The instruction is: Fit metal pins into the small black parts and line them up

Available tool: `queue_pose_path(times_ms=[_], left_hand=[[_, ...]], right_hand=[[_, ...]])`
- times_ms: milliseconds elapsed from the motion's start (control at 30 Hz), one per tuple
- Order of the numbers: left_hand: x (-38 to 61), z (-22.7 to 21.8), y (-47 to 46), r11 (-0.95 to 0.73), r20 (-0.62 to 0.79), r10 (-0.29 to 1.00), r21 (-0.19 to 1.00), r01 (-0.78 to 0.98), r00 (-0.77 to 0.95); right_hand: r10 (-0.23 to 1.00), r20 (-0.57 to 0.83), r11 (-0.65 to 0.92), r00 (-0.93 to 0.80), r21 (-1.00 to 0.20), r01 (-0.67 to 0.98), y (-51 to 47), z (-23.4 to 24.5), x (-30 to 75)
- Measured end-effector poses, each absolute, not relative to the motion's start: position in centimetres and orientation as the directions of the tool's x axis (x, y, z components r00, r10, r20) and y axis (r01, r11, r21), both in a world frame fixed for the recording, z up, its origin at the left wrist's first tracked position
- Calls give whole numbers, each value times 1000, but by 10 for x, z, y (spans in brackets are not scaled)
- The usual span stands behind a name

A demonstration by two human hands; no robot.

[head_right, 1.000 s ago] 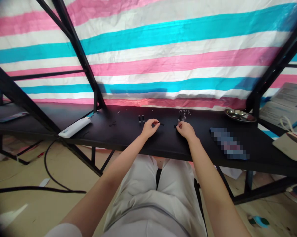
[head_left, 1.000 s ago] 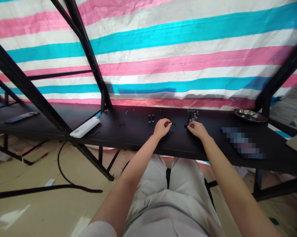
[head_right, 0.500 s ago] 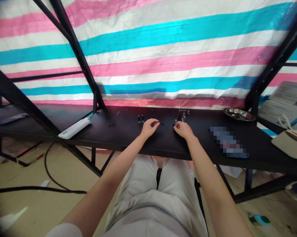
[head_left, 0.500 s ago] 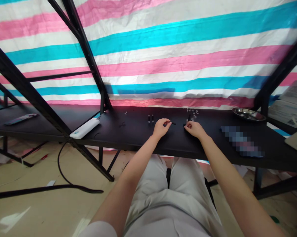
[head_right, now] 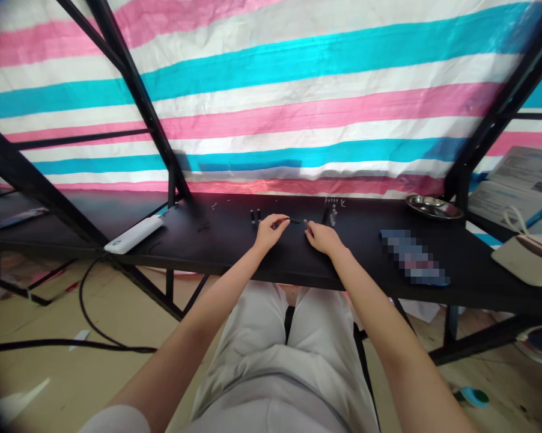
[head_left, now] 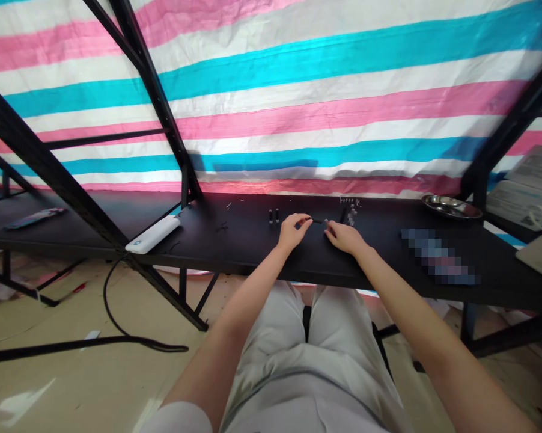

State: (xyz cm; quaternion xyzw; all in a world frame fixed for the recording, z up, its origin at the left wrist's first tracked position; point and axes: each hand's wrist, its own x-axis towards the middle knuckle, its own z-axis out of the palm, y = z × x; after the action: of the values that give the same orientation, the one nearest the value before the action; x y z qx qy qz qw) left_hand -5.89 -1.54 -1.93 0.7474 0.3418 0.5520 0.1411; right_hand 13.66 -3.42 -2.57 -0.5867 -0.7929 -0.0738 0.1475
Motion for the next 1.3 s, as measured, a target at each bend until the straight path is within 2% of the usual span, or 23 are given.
queue_pose_path(times_ms=[467, 733, 967, 1300], left_hand=[[-59, -20, -15, -740, 758, 638, 554, 381, 137], [-58, -22, -15, -752, 743, 634, 526, 396, 216], [-60, -19, -16, -704, 750, 650, 536, 466, 118], [-58, -21, -18, -728, 734, 640, 483, 486, 229]], right_hand=[[897, 308, 325, -318, 31, 945, -39, -22, 133], [879, 323, 359, -349, 31, 933, -40, -22, 133], [886, 317, 346, -338, 35, 938, -40, -22, 132], [873, 333, 354, -357, 71, 932, -41, -23, 132]])
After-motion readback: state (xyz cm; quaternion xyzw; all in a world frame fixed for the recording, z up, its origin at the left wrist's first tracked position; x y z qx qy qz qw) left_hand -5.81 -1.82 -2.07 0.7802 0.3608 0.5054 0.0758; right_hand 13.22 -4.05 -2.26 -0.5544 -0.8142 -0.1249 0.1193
